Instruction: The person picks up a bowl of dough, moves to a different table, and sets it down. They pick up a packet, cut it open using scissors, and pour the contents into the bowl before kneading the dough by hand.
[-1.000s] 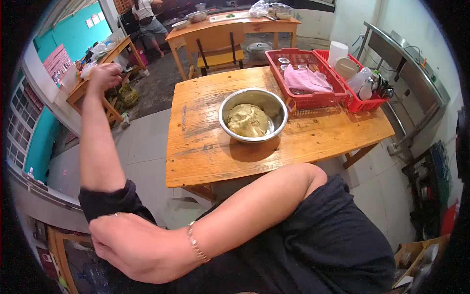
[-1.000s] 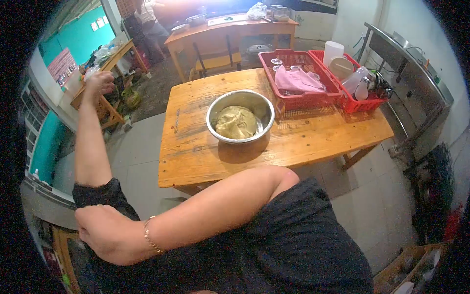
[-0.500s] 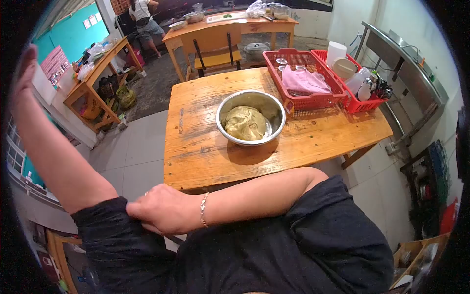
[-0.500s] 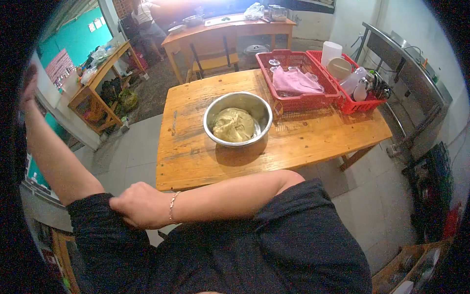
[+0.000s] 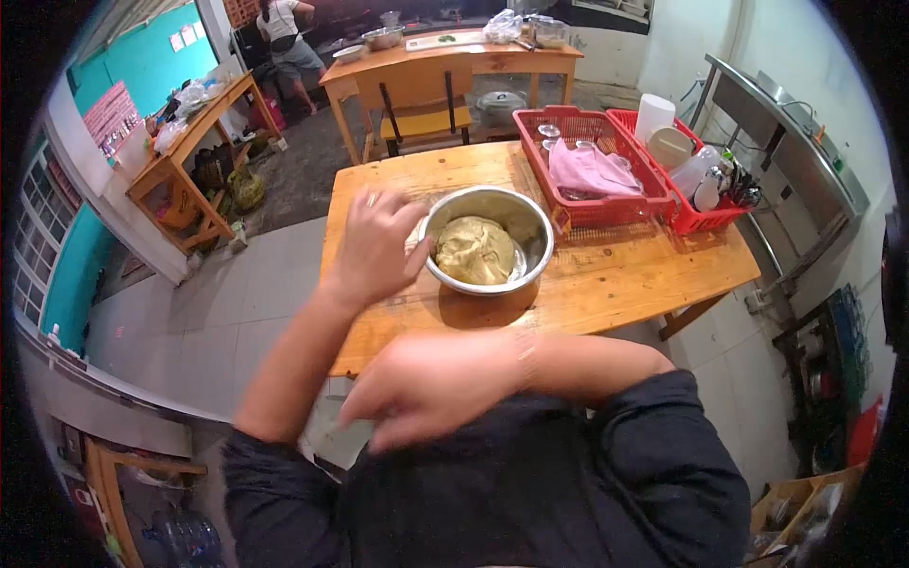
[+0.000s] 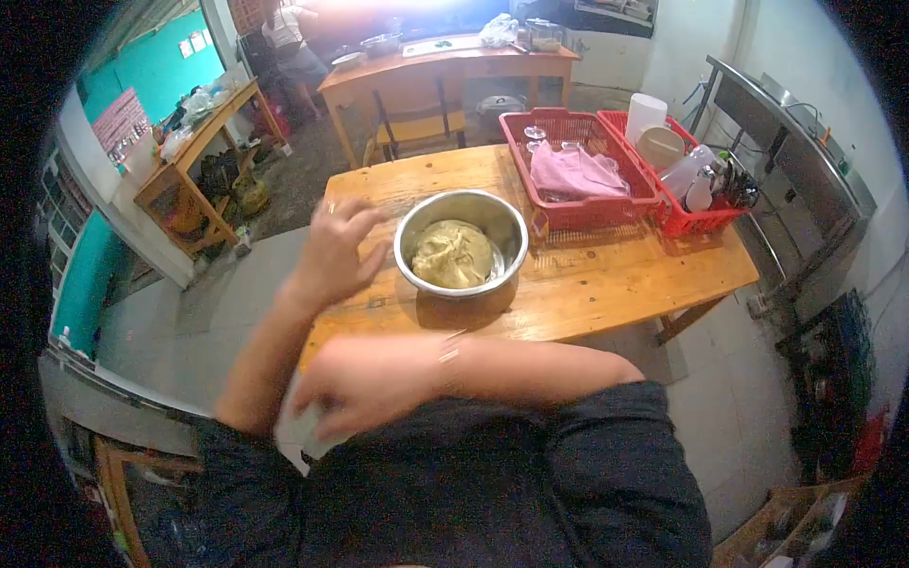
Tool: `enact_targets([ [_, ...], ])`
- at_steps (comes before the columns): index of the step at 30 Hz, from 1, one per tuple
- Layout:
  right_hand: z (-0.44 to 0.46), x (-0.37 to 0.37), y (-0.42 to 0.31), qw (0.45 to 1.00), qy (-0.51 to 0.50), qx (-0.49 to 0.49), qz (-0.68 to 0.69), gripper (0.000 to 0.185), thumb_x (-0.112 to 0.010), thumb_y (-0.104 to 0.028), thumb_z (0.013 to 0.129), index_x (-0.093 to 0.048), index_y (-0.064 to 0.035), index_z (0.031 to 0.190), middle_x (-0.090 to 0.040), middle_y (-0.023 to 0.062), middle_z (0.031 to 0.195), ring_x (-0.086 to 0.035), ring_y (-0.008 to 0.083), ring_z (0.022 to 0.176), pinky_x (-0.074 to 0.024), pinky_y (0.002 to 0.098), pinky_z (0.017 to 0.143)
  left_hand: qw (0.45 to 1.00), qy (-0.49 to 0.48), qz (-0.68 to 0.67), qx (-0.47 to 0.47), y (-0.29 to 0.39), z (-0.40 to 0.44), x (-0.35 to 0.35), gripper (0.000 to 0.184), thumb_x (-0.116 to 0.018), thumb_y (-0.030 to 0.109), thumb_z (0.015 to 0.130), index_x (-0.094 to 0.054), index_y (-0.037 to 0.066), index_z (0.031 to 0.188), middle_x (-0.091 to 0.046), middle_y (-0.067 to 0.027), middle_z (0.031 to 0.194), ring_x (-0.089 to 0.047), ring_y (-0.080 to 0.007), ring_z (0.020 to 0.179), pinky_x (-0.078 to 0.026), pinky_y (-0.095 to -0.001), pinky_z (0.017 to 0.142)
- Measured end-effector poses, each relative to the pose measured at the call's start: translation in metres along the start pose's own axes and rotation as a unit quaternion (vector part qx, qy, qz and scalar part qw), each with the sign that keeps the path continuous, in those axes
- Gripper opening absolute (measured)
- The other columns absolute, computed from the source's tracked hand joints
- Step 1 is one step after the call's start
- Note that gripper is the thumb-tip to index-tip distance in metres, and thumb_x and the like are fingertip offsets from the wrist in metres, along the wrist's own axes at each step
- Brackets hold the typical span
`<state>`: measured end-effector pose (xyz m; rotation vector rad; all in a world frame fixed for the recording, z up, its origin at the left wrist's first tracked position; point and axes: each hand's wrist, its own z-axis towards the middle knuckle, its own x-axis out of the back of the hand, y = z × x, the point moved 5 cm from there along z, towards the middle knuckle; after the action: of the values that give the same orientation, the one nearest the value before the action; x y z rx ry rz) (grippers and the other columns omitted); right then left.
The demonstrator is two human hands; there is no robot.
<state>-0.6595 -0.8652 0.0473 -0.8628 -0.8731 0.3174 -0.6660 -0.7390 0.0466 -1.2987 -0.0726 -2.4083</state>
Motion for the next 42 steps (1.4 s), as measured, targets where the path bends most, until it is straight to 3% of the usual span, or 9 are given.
enact_targets([
  [5, -0.17, 0.141, 0.107, 0.832, 0.446, -0.309, -0.112, 0.037, -0.065, -0.014, 0.088, -0.06, 0.0062, 0.119, -0.071, 0.0157, 0.094, -0.067, 0.0155, 0.085, -0.0533, 0.0308, 0.075, 0.906, 0.013, -0.184, 0.381, -0.031, -0.08, -0.124, 0.057, -0.072, 0.033, 0.082, -0.052, -0.007, 0.116, -0.061, -0.0215, 0.106, -0.056, -0.036, 0.109, -0.041, -0.047, 0.099],
  [6, -0.204, 0.153, 0.123, 0.753, 0.426, -0.417, -0.28, 0.046, -0.068, -0.022, 0.087, -0.057, 0.0068, 0.122, -0.071, 0.0151, 0.091, -0.068, 0.017, 0.08, -0.0535, 0.0326, 0.072, 0.887, -0.008, -0.207, 0.413, -0.031, -0.086, -0.152, 0.061, -0.073, 0.034, 0.081, -0.049, -0.009, 0.118, -0.061, -0.0232, 0.106, -0.057, -0.035, 0.108, -0.041, -0.0456, 0.099],
  [8, -0.249, 0.151, 0.171, 0.709, 0.409, -0.54, -0.194, 0.041, -0.071, -0.028, 0.083, -0.063, 0.005, 0.105, -0.069, 0.021, 0.095, -0.069, 0.0255, 0.082, -0.0538, 0.0357, 0.073, 0.837, -0.029, -0.308, 0.452, -0.03, -0.092, -0.191, 0.065, -0.075, 0.034, 0.079, -0.046, -0.01, 0.117, -0.061, -0.025, 0.107, -0.059, -0.0334, 0.106, -0.044, -0.0429, 0.096],
  [13, -0.247, 0.103, 0.225, 0.669, 0.49, -0.516, -0.216, 0.036, -0.068, -0.017, 0.081, -0.061, 0.0063, 0.107, -0.066, 0.0261, 0.104, -0.068, 0.0339, 0.091, -0.0536, 0.0413, 0.082, 0.74, 0.023, -0.48, 0.47, -0.033, -0.093, -0.224, 0.055, -0.071, 0.01, 0.078, -0.036, -0.006, 0.117, -0.06, -0.0231, 0.107, -0.066, -0.0252, 0.088, -0.057, -0.0328, 0.066],
  [15, -0.224, 0.091, 0.196, 0.725, 0.451, -0.502, -0.137, 0.044, -0.072, -0.022, 0.08, -0.058, 0.0051, 0.111, -0.066, 0.0249, 0.103, -0.066, 0.0332, 0.094, -0.0524, 0.0405, 0.084, 0.726, 0.075, -0.481, 0.485, -0.039, -0.11, -0.228, 0.055, -0.063, 0.001, 0.076, -0.031, -0.003, 0.121, -0.06, -0.0214, 0.103, -0.067, -0.0235, 0.077, -0.059, -0.0331, 0.056],
  [22, -0.183, 0.036, 0.152, 0.814, 0.346, -0.464, 0.052, 0.041, -0.067, -0.032, 0.089, -0.061, 0.0021, 0.113, -0.069, 0.0159, 0.088, -0.067, 0.0193, 0.074, -0.0533, 0.0319, 0.069, 0.699, 0.076, -0.463, 0.54, -0.058, -0.174, -0.139, 0.044, -0.06, -0.004, 0.076, -0.042, -0.003, 0.116, -0.064, -0.013, 0.088, -0.064, -0.0164, 0.071, -0.053, -0.027, 0.065],
  [26, -0.236, 0.065, 0.204, 0.772, 0.467, -0.431, 0.01, 0.032, -0.064, -0.028, 0.092, -0.067, 0.0027, 0.102, -0.07, 0.0122, 0.088, -0.065, 0.0146, 0.067, -0.0524, 0.0286, 0.063, 0.722, 0.094, -0.427, 0.536, -0.073, -0.196, -0.136, 0.044, -0.06, -0.004, 0.076, -0.048, -0.004, 0.118, -0.064, -0.0124, 0.095, -0.064, -0.0141, 0.075, -0.053, -0.027, 0.067],
  [32, -0.324, 0.115, 0.227, 0.539, 0.55, -0.537, -0.344, 0.048, -0.07, -0.038, 0.082, -0.065, 0.0052, 0.102, -0.068, 0.0231, 0.094, -0.066, 0.0353, 0.086, -0.0519, 0.0412, 0.077, 0.786, 0.1, -0.371, 0.485, -0.065, -0.186, -0.142, 0.054, -0.053, -0.001, 0.082, -0.042, -0.006, 0.134, -0.057, -0.0173, 0.123, -0.057, -0.0227, 0.112, -0.045, -0.0339, 0.097],
  [42, -0.295, 0.132, 0.244, 0.487, 0.593, -0.581, -0.272, 0.053, -0.075, -0.045, 0.072, -0.069, -0.0009, 0.102, -0.068, 0.0228, 0.098, -0.065, 0.0368, 0.094, -0.0495, 0.0438, 0.084, 0.748, 0.149, -0.427, 0.486, -0.062, -0.191, -0.156, 0.049, -0.045, -0.003, 0.086, -0.043, -0.006, 0.135, -0.055, -0.0188, 0.129, -0.055, -0.0259, 0.118, -0.042, -0.0355, 0.102],
])
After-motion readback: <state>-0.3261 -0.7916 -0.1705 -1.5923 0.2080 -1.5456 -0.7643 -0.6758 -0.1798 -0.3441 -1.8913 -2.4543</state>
